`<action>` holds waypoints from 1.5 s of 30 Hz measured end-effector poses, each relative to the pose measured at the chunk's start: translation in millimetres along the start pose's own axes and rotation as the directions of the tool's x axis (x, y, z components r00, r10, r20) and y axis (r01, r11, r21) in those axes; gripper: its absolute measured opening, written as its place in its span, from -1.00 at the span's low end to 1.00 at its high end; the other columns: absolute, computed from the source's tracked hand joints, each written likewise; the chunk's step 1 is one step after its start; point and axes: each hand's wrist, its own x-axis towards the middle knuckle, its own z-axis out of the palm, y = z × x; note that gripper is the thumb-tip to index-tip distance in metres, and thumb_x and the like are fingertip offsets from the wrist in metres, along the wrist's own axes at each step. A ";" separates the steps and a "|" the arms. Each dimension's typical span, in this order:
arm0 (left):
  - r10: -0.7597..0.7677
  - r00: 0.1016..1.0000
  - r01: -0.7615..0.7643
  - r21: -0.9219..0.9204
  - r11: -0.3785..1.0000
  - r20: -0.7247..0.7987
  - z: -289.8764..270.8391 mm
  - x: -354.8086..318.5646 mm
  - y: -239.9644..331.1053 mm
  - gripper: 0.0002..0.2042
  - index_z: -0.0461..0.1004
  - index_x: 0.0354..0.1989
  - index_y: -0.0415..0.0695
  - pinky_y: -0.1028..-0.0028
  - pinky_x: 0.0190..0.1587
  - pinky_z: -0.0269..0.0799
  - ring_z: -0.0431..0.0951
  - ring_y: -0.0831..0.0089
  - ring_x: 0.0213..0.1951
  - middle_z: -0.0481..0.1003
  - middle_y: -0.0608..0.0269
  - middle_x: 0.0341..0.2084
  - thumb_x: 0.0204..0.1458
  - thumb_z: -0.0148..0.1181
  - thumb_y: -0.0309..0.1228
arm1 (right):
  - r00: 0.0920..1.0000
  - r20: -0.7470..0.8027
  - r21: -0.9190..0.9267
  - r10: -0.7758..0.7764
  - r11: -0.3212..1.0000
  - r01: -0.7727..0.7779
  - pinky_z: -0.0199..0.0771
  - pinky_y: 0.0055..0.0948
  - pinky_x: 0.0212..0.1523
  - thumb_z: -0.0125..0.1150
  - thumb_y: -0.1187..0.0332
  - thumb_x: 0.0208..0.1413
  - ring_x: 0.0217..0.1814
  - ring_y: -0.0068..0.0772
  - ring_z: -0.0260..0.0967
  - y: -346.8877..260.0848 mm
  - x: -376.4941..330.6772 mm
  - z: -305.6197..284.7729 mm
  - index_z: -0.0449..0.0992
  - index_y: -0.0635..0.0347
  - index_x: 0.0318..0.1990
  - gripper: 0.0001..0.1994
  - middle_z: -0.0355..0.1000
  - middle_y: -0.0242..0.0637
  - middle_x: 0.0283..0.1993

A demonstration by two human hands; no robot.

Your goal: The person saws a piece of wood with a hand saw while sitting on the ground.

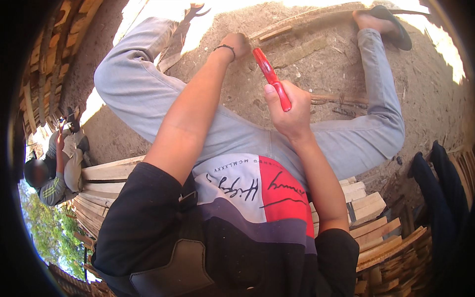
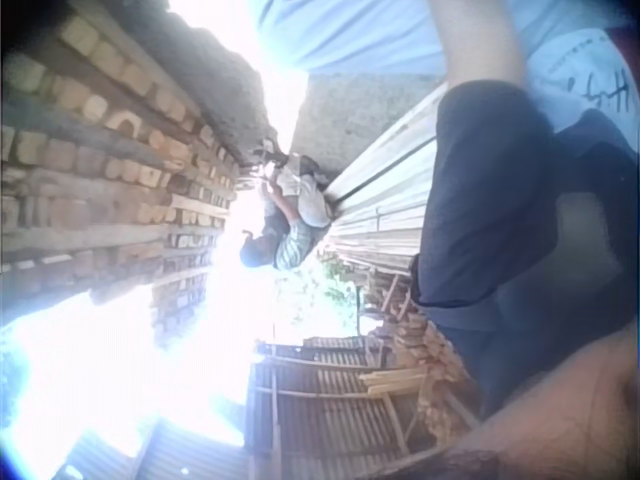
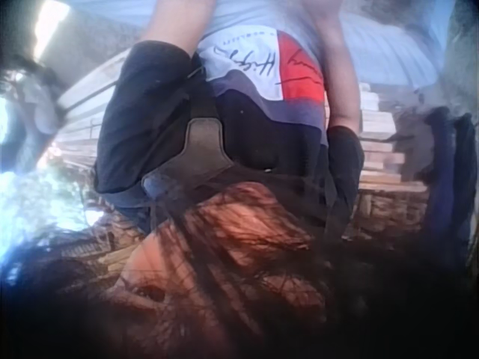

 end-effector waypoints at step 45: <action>-0.085 0.996 0.084 0.065 0.994 0.015 -11.3 10.6 3.8 -0.65 0.59 -0.03 -0.09 0.25 0.09 0.47 0.57 0.18 0.02 0.56 0.03 -0.03 0.06 0.11 -0.24 | 0.992 -0.018 -0.091 0.127 0.988 -0.129 0.06 -0.42 -0.62 0.20 0.33 0.17 -0.68 -0.55 0.07 -44.8 -41.6 -24.0 0.31 0.24 -0.60 -0.66 0.17 -0.35 -0.71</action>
